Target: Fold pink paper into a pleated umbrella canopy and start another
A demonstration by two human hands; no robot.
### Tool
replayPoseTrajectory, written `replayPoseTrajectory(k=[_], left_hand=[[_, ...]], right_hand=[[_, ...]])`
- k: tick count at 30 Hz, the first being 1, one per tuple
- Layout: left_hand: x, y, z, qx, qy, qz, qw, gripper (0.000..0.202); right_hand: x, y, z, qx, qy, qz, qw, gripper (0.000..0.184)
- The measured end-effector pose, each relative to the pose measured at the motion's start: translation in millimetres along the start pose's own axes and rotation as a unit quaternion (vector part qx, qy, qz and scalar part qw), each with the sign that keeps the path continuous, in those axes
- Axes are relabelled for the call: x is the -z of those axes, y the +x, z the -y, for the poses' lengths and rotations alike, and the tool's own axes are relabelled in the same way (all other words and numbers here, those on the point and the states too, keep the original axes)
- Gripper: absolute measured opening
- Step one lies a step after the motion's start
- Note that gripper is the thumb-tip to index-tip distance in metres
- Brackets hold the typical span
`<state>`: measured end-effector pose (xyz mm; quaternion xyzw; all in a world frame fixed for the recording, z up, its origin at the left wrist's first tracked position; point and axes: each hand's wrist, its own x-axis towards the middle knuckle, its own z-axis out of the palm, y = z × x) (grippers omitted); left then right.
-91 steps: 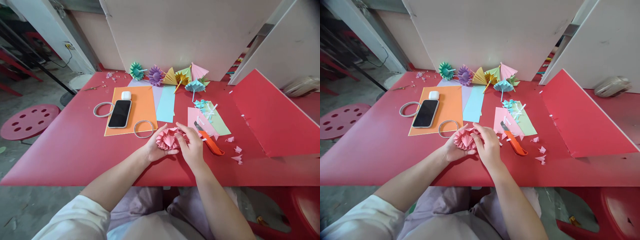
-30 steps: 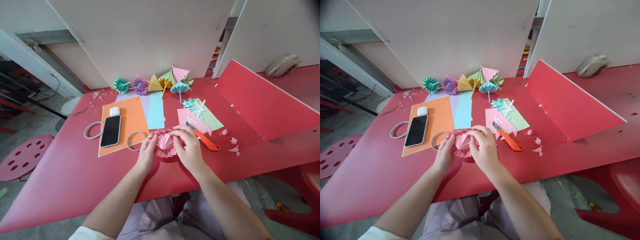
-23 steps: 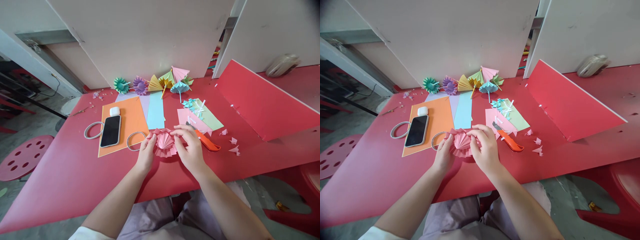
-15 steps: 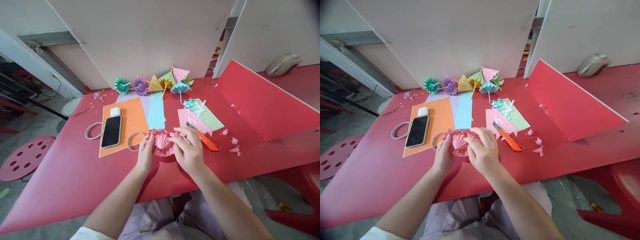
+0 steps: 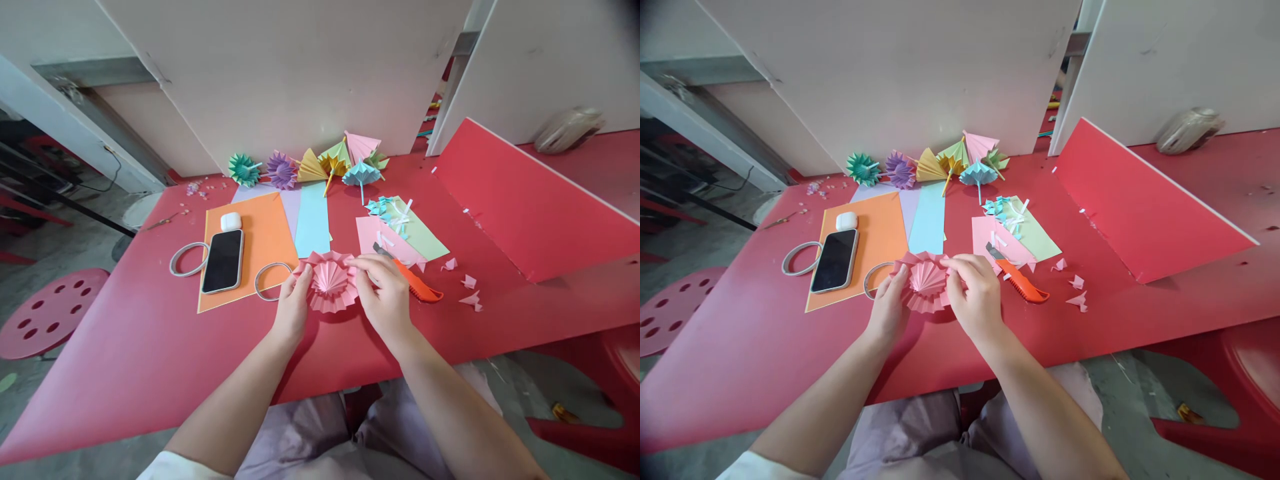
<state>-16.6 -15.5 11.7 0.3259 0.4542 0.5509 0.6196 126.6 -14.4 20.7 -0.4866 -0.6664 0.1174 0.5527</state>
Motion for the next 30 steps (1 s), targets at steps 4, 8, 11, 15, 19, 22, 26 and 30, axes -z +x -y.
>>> replayPoseTrajectory(k=[4, 8, 11, 15, 19, 22, 26, 30], left_hand=[[-0.2, 1, 0, 0.021, -0.008, -0.003, 1.000, 0.033], [2.0, 3, 1, 0.046, -0.012, -0.002, 0.999, 0.035], [3.4, 3, 2, 0.060, -0.009, -0.004, 0.998, 0.036], [3.2, 5, 1, 0.064, -0.018, 0.003, 0.998, 0.036], [3.1, 6, 0, 0.073, -0.041, 0.019, 0.996, 0.037], [3.8, 7, 0, 0.083, -0.053, 0.037, 0.994, 0.038], [4.2, 9, 0, 0.092, -0.056, 0.043, 0.993, 0.038], [5.2, 10, 1, 0.095, -0.052, 0.043, 0.993, 0.040]], right_hand=[[1, 2, -5, -0.088, 0.047, 0.030, 0.995, 0.025], [3, 4, -9, -0.130, 0.075, 0.040, 0.988, 0.024], [4, 5, -11, -0.147, 0.086, 0.041, 0.985, 0.024], [4, 6, -13, -0.175, 0.100, 0.040, 0.979, 0.022], [5, 6, -14, -0.193, 0.110, 0.044, 0.974, 0.021], [5, 6, -16, -0.199, 0.115, 0.046, 0.972, 0.021], [7, 7, -16, -0.215, 0.132, 0.053, 0.966, 0.021], [10, 10, -11, -0.244, 0.141, 0.079, 0.956, 0.021]])
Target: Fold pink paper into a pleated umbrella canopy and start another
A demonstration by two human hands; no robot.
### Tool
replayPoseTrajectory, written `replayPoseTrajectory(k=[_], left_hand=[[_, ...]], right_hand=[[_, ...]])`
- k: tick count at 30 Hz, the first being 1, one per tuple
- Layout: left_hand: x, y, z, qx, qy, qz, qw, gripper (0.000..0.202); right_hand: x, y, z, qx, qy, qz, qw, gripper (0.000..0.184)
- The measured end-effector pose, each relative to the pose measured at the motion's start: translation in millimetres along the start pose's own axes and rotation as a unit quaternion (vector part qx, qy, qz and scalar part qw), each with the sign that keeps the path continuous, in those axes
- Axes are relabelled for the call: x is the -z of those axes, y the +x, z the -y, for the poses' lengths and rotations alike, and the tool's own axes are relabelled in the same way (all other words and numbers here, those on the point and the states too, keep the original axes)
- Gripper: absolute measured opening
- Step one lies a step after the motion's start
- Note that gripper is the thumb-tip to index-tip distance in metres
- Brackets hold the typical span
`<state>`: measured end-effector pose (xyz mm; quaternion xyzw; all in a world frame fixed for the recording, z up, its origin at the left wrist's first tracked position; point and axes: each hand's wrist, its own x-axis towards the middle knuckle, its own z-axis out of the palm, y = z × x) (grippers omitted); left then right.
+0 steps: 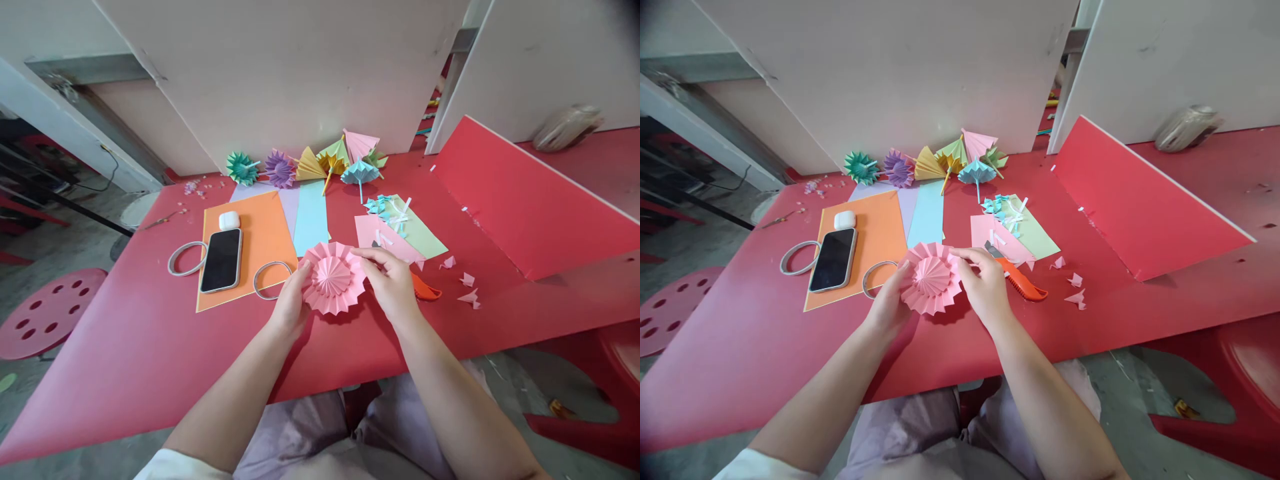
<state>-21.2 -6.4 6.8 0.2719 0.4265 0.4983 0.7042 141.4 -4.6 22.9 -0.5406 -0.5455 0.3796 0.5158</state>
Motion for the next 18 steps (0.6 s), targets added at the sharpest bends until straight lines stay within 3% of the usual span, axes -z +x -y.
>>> replayPoseTrajectory(k=[5, 13, 18], left_hand=[[3.3, 1, 4, -0.028, 0.047, -0.052, 0.997, 0.033], [3.0, 2, 5, -0.137, 0.142, -0.036, 0.980, 0.024], [5.9, 4, 3, -0.149, 0.180, -0.041, 0.971, 0.028]], right_hand=[[-1, 0, 4, 0.003, 0.016, 0.045, 0.999, 0.024], [-11, 1, -10, 0.000, -0.013, 0.129, 0.992, 0.047], [-18, -2, -18, 0.013, 0.005, 0.168, 0.986, 0.052]])
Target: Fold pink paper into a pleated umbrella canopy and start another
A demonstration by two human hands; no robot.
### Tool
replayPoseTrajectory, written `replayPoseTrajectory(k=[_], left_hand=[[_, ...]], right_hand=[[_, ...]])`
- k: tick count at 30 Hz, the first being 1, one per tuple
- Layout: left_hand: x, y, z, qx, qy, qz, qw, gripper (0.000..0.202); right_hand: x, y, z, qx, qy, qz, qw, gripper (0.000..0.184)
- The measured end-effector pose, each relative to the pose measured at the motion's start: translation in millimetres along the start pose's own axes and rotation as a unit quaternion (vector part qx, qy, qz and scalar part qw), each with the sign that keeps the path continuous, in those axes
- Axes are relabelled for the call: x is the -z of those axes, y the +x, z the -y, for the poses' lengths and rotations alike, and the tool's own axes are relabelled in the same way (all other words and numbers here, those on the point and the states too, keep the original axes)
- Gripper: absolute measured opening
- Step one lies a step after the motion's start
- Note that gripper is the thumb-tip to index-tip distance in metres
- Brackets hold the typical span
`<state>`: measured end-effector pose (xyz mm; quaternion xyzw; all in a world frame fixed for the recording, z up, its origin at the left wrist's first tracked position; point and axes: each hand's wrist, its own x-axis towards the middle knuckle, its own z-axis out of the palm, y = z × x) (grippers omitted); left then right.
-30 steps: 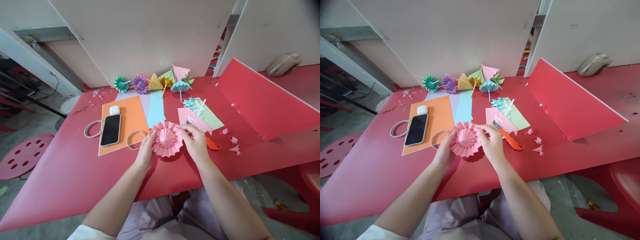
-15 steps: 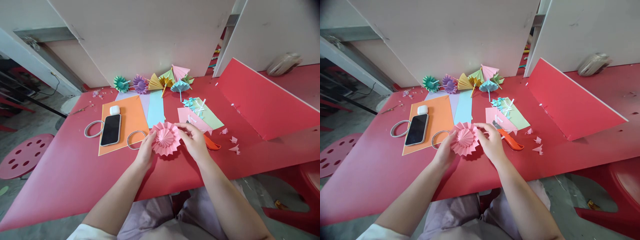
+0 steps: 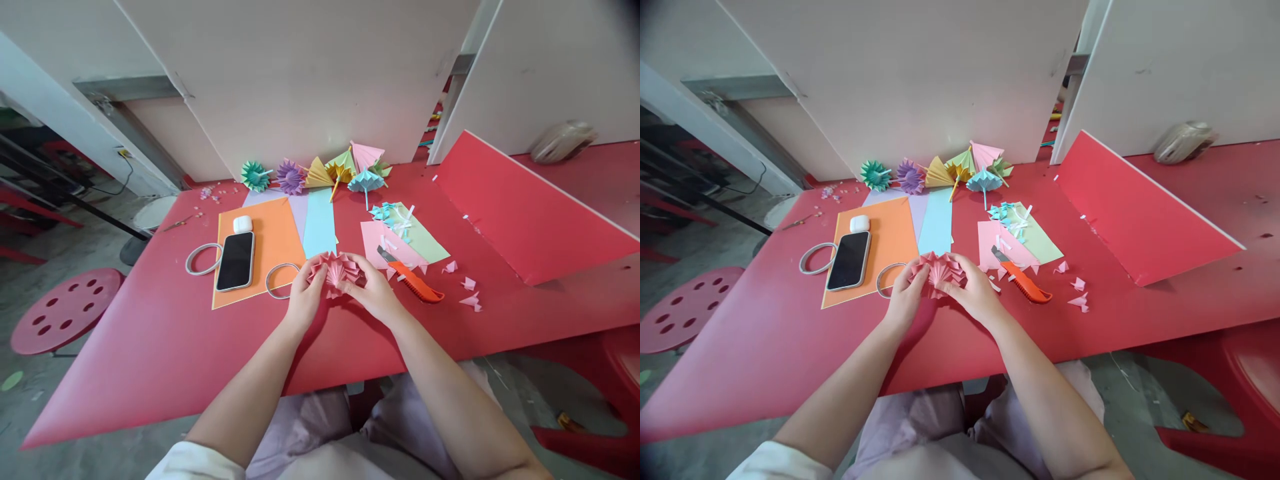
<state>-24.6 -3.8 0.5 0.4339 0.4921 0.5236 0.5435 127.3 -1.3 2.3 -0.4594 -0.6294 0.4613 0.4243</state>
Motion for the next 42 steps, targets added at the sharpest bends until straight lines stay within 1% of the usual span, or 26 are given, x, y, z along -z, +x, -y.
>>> replayPoseTrajectory(k=[2, 4, 6, 9, 12, 15, 17, 20, 22, 23, 26, 28, 31, 34, 36, 38, 42], left_hand=[[1.8, 1, 0, 0.002, -0.002, 0.003, 1.000, 0.030], [3.1, 1, 0, 0.007, -0.031, 0.029, 0.999, 0.035], [3.5, 1, 0, 0.029, -0.080, 0.060, 0.995, 0.040], [2.0, 0, -3, 0.079, -0.144, 0.080, 0.983, 0.047], [-0.4, 1, -4, 0.099, -0.191, 0.072, 0.974, 0.045], [-1.5, 2, -3, 0.109, -0.223, 0.059, 0.967, 0.043], [-1.6, 2, -2, 0.120, -0.231, 0.048, 0.964, 0.049], [-1.8, 0, -1, 0.149, -0.247, 0.032, 0.957, 0.057], [-2.6, 0, -1, 0.187, -0.275, 0.030, 0.943, 0.053], [-3.2, 0, -1, 0.211, -0.290, 0.034, 0.933, 0.047], [-5.2, -1, 0, 0.272, -0.315, 0.063, 0.907, 0.027], [-6.4, -1, 1, 0.293, -0.321, 0.079, 0.897, 0.024], [-7.0, 0, 1, 0.304, -0.343, 0.070, 0.886, 0.023], [-5.8, 2, 1, 0.300, -0.353, 0.049, 0.885, 0.021], [-3.6, 4, 2, 0.287, -0.357, 0.031, 0.888, 0.016], [-0.4, 7, 2, 0.270, -0.363, 0.014, 0.892, 0.013], [7.2, 12, 0, 0.241, -0.382, 0.008, 0.892, 0.016]], right_hand=[[-3, -1, -6, -0.001, 0.021, -0.003, 1.000, 0.052], [-6, -4, -13, 0.001, 0.062, -0.026, 0.998, 0.048], [-10, -9, -21, -0.001, 0.066, -0.054, 0.996, 0.041], [-16, -18, -29, 0.000, 0.048, -0.096, 0.994, 0.040], [-20, -23, -31, 0.021, 0.027, -0.106, 0.994, 0.041], [-23, -23, -29, 0.047, -0.001, -0.097, 0.994, 0.048], [-26, -22, -27, 0.064, -0.024, -0.093, 0.993, 0.052], [-31, -22, -26, 0.086, -0.061, -0.093, 0.990, 0.053], [-34, -22, -27, 0.099, -0.083, -0.100, 0.987, 0.050], [-35, -22, -29, 0.103, -0.091, -0.102, 0.985, 0.048], [-38, -23, -32, 0.130, -0.138, -0.101, 0.977, 0.045], [-40, -23, -33, 0.151, -0.182, -0.099, 0.967, 0.046], [-43, -24, -31, 0.189, -0.250, -0.103, 0.944, 0.047], [-43, -23, -29, 0.225, -0.307, -0.105, 0.919, 0.052], [-40, -24, -28, 0.231, -0.315, -0.103, 0.915, 0.056], [-37, -25, -29, 0.229, -0.301, -0.113, 0.919, 0.055], [-33, -28, -32, 0.239, -0.277, -0.161, 0.917, 0.045]])
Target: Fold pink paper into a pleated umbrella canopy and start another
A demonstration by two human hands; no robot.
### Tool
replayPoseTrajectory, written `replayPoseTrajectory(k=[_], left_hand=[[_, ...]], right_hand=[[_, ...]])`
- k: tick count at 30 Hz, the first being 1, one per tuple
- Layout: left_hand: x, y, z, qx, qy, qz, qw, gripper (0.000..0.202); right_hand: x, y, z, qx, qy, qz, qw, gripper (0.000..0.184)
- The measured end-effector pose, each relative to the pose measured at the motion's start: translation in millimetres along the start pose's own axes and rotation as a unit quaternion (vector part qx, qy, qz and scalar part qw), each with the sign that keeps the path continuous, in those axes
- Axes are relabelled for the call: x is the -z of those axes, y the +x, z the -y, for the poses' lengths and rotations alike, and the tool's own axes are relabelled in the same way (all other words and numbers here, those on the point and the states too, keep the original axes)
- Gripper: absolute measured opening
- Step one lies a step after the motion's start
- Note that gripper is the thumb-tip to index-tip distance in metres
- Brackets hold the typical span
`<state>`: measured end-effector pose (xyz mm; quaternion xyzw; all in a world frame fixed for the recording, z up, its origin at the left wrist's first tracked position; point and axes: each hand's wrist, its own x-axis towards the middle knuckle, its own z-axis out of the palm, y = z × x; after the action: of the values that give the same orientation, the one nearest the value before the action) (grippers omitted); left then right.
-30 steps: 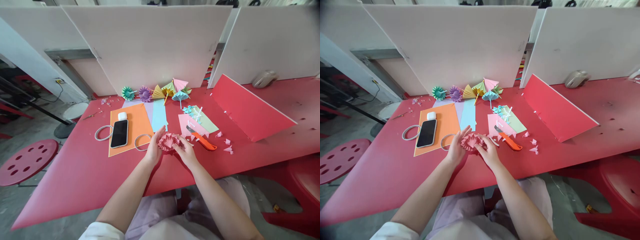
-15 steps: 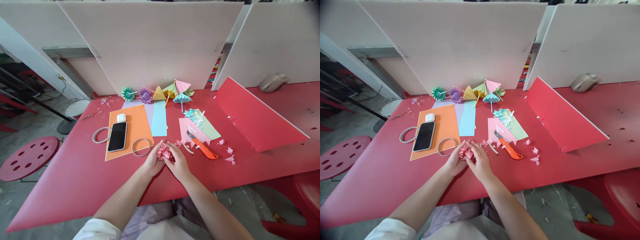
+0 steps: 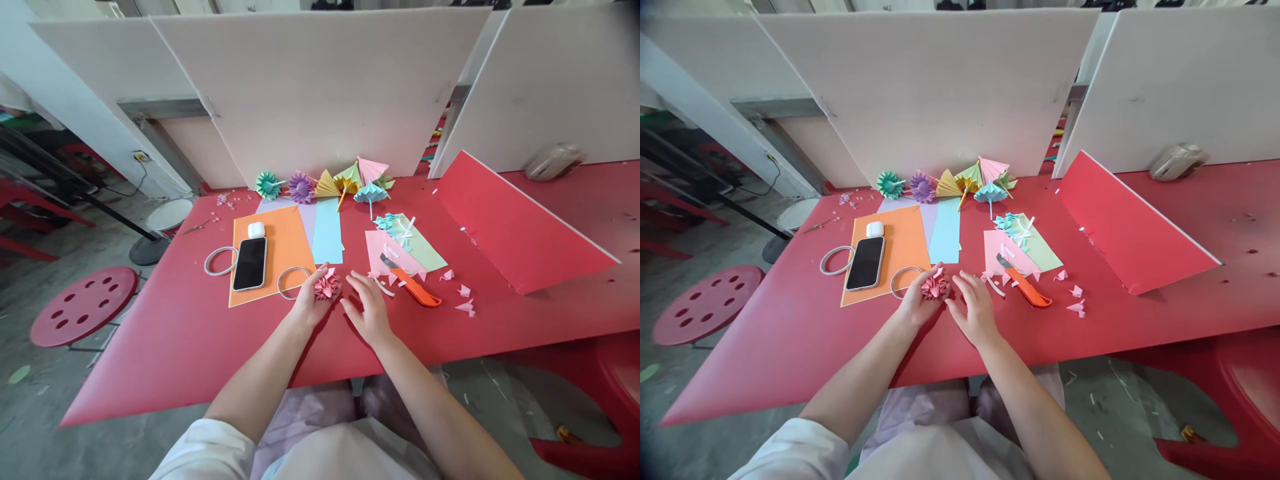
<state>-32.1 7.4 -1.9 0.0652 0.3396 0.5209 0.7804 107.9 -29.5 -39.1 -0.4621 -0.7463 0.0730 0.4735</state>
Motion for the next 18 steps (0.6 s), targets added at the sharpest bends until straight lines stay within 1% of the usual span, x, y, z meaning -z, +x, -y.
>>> replayPoseTrajectory(k=[3, 7, 10, 12, 15, 18], left_hand=[[-0.2, -1, -5, -0.010, -0.012, 0.021, 1.000, 0.019], [-2.2, -3, -7, -0.008, -0.005, 0.064, 0.998, 0.038], [-1.8, -3, -6, 0.001, 0.015, 0.095, 0.995, 0.046], [-0.7, -2, -4, 0.008, 0.029, 0.104, 0.994, 0.046], [-0.2, -2, -2, 0.012, 0.045, 0.112, 0.993, 0.042], [-2.2, -2, 1, 0.013, 0.054, 0.128, 0.990, 0.039]], right_hand=[[0, -4, -1, 0.005, -0.004, -0.014, 1.000, 0.039], [2, -7, 3, -0.007, -0.007, -0.042, 0.999, 0.039], [5, -2, 9, -0.019, -0.010, -0.057, 0.998, 0.040], [6, 6, 15, -0.019, -0.011, -0.056, 0.998, 0.038], [5, 20, 21, -0.019, -0.014, -0.048, 0.999, 0.034], [3, 31, 21, -0.029, -0.022, -0.063, 0.997, 0.021]])
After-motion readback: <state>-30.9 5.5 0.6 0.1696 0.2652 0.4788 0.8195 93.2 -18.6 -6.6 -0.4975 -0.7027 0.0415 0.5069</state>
